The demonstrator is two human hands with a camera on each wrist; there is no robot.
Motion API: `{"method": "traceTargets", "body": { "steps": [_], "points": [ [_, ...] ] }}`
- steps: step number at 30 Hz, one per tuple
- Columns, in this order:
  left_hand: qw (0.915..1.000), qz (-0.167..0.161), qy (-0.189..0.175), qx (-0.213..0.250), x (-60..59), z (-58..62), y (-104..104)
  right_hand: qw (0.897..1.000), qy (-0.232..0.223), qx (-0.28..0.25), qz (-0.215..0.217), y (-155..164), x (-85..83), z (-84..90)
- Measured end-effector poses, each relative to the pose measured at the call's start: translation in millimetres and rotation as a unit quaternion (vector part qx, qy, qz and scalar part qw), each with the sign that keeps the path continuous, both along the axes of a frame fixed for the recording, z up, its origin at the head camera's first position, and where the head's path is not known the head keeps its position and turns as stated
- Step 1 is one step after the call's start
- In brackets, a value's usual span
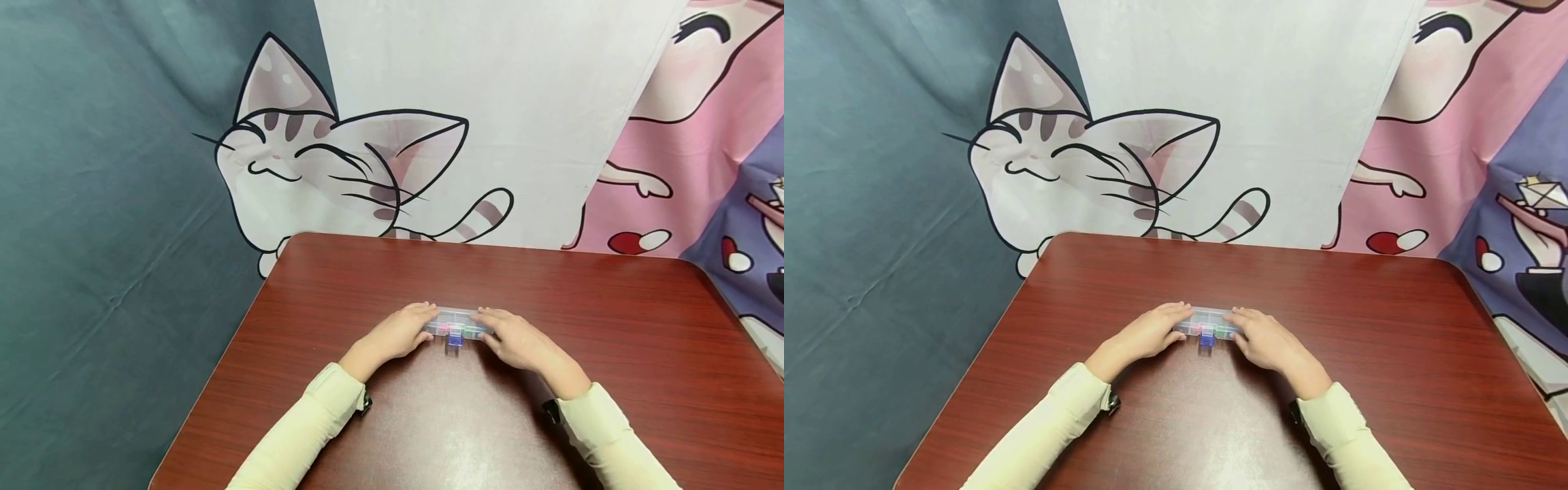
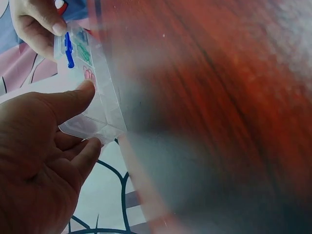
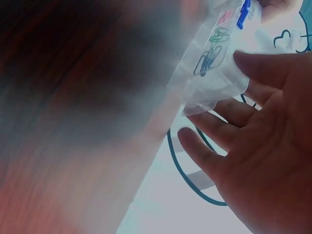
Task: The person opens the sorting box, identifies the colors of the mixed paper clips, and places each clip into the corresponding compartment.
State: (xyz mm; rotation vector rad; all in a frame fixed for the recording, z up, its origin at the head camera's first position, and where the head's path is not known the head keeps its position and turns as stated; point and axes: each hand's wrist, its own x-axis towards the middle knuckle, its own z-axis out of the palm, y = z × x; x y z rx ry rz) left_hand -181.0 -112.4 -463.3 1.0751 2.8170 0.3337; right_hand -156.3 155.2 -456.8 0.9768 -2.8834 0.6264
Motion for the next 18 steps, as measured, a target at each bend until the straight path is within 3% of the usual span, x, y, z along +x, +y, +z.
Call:
{"method": "traceTargets", "body": {
  "steps": [13, 18],
  "points": [
    [1.0000, 0.000, -0.009, -0.001, -2.2, -0.6, 0, 0.998, 0.039, -0.036, 0.025, -13, -2.5, -14.1],
    [0.9998, 0.003, -0.018, -0.001, -2.5, 0.4, 0, 0.998, 0.031, -0.054, 0.023, -16, -3.7, -12.5]
  ]
}}
